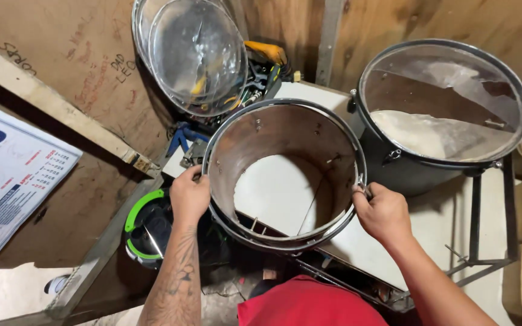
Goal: Repairing and assembling drum components by attaching heads and tightening hardware with a tool
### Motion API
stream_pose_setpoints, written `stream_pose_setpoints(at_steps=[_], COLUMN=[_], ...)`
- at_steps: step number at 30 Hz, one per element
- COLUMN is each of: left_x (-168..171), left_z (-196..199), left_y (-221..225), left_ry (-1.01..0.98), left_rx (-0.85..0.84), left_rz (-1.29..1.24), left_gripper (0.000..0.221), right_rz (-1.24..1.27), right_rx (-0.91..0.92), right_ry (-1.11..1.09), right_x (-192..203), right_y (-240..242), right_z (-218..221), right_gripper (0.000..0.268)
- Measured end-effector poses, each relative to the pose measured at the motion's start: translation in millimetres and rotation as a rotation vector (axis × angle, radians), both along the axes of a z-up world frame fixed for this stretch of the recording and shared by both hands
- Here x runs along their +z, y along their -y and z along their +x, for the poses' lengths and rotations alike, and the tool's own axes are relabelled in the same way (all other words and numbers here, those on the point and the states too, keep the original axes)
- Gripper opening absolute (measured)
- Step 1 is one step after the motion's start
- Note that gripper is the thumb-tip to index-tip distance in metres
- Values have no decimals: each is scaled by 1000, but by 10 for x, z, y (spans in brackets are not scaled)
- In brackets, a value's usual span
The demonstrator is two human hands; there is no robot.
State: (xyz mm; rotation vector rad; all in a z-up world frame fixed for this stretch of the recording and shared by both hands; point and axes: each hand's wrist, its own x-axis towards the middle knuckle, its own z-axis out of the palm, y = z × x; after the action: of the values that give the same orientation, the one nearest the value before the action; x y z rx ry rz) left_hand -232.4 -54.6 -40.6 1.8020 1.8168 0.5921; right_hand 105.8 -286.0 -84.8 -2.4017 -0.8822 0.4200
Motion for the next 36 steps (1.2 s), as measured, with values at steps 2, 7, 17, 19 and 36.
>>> stream_pose_setpoints(at_steps=[2,7,17,19,36], left_x=[-46,-176,-466,-458,-1010], left_z=[47,79,-31,-19,-81], left_y=[-50,-27,180,244,289], left_ry=[45,47,96,185,385], left_rx=[10,16,81,69,28], left_rz=[4,104,106,127,352], left_gripper=[36,37,37,38,33], right_rz=[16,11,32,38,364], right_rx=[-7,10,43,50,-19], right_ry=[4,-49,-72,-70,-191], right_x=[39,135,159,97,-715], right_y=[-44,-87,-278,-286,-307], right_z=[17,63,223,255,385], right_gripper=[37,41,42,45,37])
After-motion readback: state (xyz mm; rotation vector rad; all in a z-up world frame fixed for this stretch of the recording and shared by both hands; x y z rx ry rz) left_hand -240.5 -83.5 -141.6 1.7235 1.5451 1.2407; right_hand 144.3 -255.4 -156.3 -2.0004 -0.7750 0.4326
